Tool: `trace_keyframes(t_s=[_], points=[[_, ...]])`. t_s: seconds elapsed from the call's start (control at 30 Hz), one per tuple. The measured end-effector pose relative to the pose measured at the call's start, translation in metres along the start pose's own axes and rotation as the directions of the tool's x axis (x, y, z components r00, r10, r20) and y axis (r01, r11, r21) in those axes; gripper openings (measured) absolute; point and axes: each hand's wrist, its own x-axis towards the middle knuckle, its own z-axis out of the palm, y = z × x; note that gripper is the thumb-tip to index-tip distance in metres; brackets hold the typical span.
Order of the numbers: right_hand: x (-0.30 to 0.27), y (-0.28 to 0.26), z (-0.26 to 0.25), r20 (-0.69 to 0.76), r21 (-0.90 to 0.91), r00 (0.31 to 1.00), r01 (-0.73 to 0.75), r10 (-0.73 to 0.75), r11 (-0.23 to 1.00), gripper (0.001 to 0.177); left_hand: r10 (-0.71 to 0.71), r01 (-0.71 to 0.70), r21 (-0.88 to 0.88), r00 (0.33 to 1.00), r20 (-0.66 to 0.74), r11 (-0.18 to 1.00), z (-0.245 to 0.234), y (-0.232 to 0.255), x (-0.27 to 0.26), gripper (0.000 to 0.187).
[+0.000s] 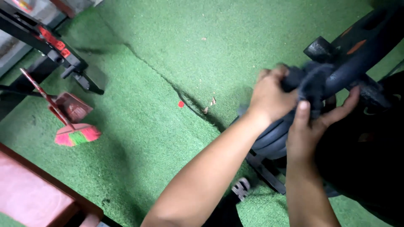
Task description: Wiping down and cleaning weight plates on a rack in a gym setting.
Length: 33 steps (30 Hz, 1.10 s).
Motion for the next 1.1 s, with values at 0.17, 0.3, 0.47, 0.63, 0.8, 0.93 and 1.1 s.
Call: trace_keyframes(t_s=[0.17, 0.3, 0.47, 0.63, 0.8, 0.93, 1.1], points=[[-0.005, -0.003, -0.001, 0.027, -0.655, 0.983, 0.153, -0.179, 0.740, 0.088, -0.157, 0.585, -0.545, 0.754, 0.637, 0.600, 0.029, -0.038, 0.005, 0.064], [-0.007, -0.010, 0.000, 0.023, -0.436, 0.989, 0.142, -0.147, 0.889, 0.097, -0.221, 0.730, -0.394, 0.589, 0.778, 0.559, -0.027, 0.011, 0.010, 0.071], [-0.018, -0.011, -0.028, 0.125, -0.384, 0.984, 0.163, -0.124, 0.909, 0.093, -0.363, 0.185, 0.445, 0.860, 0.358, 0.876, -0.073, 0.101, 0.025, 0.089], [-0.019, -0.019, -0.062, -0.328, -0.223, 0.927, 0.110, -0.180, 0.969, 0.066, -0.001, 0.031, -0.061, 0.896, 0.445, 0.998, -0.010, 0.046, 0.014, 0.093], [0.064, -0.044, -0.031, -0.380, 0.085, 0.919, -0.082, 0.108, 0.993, 0.046, 0.067, 0.014, -0.201, 0.918, 0.390, 0.979, 0.016, 0.034, -0.010, 0.080], [0.071, 0.014, -0.045, 0.050, -0.680, 0.956, 0.245, -0.290, 0.691, 0.053, 0.126, -0.085, -0.145, 0.945, 0.303, 0.986, 0.030, 0.017, -0.020, 0.066], [0.101, 0.024, -0.056, 0.191, -0.810, 0.937, 0.320, -0.294, 0.492, 0.042, 0.161, -0.139, -0.087, 0.928, 0.335, 0.986, 0.021, 0.010, -0.015, 0.071]])
